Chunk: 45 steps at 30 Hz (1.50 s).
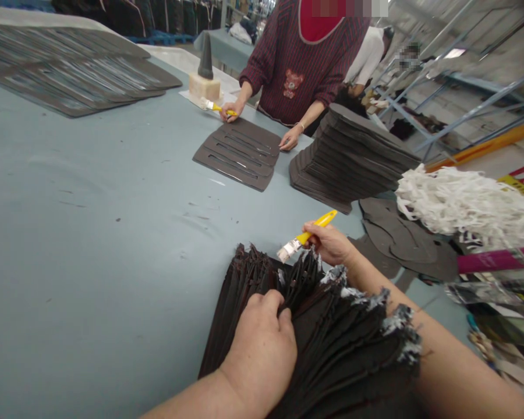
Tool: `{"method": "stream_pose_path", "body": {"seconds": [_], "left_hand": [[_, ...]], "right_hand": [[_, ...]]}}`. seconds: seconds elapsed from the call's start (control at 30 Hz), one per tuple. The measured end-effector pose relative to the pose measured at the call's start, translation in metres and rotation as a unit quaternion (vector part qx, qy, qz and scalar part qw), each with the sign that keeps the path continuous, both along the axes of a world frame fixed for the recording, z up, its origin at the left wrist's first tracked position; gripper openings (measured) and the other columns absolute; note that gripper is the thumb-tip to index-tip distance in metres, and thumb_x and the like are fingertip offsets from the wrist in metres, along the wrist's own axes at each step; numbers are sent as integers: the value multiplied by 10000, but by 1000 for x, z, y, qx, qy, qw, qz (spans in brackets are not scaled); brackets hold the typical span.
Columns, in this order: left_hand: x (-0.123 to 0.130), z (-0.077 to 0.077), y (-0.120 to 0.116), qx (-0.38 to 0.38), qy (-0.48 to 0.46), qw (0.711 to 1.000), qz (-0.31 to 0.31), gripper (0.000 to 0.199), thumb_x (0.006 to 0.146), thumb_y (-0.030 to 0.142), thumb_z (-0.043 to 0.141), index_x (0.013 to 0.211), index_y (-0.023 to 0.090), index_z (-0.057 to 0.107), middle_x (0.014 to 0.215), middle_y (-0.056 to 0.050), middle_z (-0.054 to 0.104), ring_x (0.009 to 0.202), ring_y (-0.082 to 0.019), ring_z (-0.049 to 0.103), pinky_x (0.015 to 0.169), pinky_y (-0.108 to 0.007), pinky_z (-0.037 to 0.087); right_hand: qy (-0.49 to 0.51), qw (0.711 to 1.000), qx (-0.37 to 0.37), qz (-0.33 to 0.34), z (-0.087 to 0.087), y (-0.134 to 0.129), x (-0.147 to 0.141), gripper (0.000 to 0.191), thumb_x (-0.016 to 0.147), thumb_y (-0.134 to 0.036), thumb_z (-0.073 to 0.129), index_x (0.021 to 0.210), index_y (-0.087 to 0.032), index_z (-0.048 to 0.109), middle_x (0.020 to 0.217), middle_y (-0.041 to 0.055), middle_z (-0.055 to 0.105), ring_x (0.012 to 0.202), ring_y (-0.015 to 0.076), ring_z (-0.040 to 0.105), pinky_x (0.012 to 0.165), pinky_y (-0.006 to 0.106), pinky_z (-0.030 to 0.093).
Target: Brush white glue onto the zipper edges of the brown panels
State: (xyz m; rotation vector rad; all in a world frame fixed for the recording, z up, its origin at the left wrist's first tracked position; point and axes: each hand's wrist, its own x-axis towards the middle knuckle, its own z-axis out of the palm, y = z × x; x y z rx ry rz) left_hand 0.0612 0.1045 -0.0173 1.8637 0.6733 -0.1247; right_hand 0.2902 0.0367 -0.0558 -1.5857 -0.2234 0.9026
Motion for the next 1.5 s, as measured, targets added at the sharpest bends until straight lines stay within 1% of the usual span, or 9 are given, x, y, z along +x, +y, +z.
{"method": "stream_pose_path", "body": {"seconds": [0.33,0.5,0.73,0.87,0.97,1.1,1.23,1.37,1.5], "left_hand": [[-4,1,-2,-56,-84,995,-23,167,830,118,377,788,170,530,920,-53,526,866,-163,489,846,-297,395],[-8,0,-4,-50,-84,995,-34,152,831,150,374,779,189,511,915,-45,552,869,-181,503,840,-326,405],[-11,0,-7,-38,-91,995,-34,181,844,164,355,822,185,533,926,-53,559,883,-193,507,851,-348,411],[-12,1,-6,-28,-96,994,-50,224,851,161,332,878,178,554,936,-64,562,886,-205,509,849,-361,416],[-12,1,-6,-21,-100,993,-61,254,854,153,319,904,175,567,939,-75,565,897,-212,512,862,-361,412],[-12,1,-6,-24,-103,993,-59,269,852,139,314,938,161,568,953,-82,561,897,-214,506,865,-368,411],[-13,1,-7,-40,-93,994,-48,241,845,134,335,932,164,557,951,-70,555,882,-205,497,845,-360,415],[-13,2,-5,-30,-82,994,-58,225,847,134,329,898,153,548,945,-74,551,876,-205,483,827,-365,414],[-11,3,-2,38,-73,994,-77,237,845,130,319,852,161,555,956,-73,558,927,-227,459,850,-406,386]], "right_hand": [[21,999,-24,17,9,-5,2,280,627,-396,717,626,-152,579,375,-65,376,387,81,434,430,202,363],[31,996,-29,73,11,-7,-2,296,641,-425,710,663,-152,597,402,-49,411,437,101,487,447,202,357],[41,979,-62,192,24,-9,-12,292,645,-400,686,626,-136,564,516,2,507,454,92,421,417,210,288],[43,991,-16,129,20,-8,-7,287,651,-379,662,548,-162,505,420,-42,360,420,98,375,394,218,251],[33,997,11,74,16,-8,-3,268,665,-373,654,551,-176,513,397,-59,292,423,107,383,419,226,286],[12,990,-47,132,25,-7,-12,265,653,-409,669,622,-168,562,494,-5,465,487,129,442,436,233,288],[44,984,-10,172,41,-7,-23,298,616,-409,685,554,-173,513,502,1,460,463,121,408,423,241,268],[55,987,29,151,39,-8,-18,285,626,-389,679,539,-177,509,461,-20,392,443,115,381,412,237,250],[14,996,47,68,23,-6,-4,284,654,-401,674,555,-182,523,411,-47,324,433,110,382,419,227,270]]}}
